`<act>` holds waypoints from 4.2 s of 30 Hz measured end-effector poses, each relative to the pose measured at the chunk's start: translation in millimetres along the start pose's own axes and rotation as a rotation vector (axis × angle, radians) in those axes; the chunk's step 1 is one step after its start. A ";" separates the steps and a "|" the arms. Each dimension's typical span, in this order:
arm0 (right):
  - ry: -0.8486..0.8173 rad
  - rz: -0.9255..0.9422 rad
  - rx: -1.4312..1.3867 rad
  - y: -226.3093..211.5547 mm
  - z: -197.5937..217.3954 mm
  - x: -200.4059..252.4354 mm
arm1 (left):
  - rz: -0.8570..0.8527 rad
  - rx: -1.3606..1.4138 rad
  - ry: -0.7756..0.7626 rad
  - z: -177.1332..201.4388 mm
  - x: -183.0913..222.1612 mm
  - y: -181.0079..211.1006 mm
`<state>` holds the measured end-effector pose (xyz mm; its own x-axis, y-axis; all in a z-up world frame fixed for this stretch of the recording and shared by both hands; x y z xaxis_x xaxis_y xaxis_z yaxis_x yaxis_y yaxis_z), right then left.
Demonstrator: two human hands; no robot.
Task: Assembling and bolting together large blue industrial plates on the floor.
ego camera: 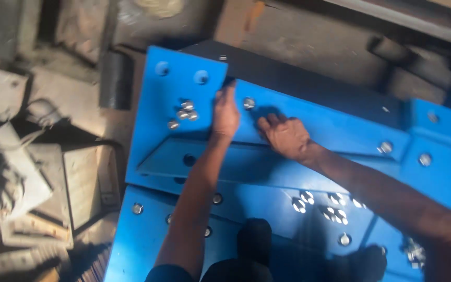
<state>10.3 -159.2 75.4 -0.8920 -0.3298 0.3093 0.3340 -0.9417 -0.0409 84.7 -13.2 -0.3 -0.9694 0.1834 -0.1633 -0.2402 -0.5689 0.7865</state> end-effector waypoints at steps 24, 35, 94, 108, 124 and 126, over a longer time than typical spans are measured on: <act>-0.278 -0.600 -0.598 106.8 -41.7 452.1 | -0.014 -0.223 -0.275 6.0 33.4 75.1; 0.104 -0.187 -0.767 80.6 -78.1 364.2 | -0.213 -0.199 -0.437 -21.3 229.5 165.9; 0.567 -0.356 -0.988 194.4 -59.5 477.3 | -0.233 -0.940 -1.041 -108.6 106.0 315.3; 0.311 -0.321 -0.446 261.3 3.9 400.8 | -0.542 -0.867 -0.955 -115.9 4.2 340.2; -0.014 -0.280 0.242 305.7 -23.0 83.1 | -0.481 -0.432 -1.047 -201.4 -150.0 202.9; -0.014 -0.252 0.120 300.7 -23.1 55.1 | -0.438 -0.412 -1.065 -208.3 -159.7 177.1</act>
<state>54.5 -462.2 58.2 -0.9474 -0.0846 0.3087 0.1370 -0.9789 0.1519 186.3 -310.2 41.0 -0.3220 0.8778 0.3546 -0.7214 -0.4701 0.5086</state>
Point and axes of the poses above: each hand's wrist, its own x-axis away from the middle knuckle, its own z-axis out of the back of the hand, y = z × x, the point moved 9 cm from there along -x, towards the middle knuckle, and after that the axes turned 8 degrees about x, right-handed, at the moved point
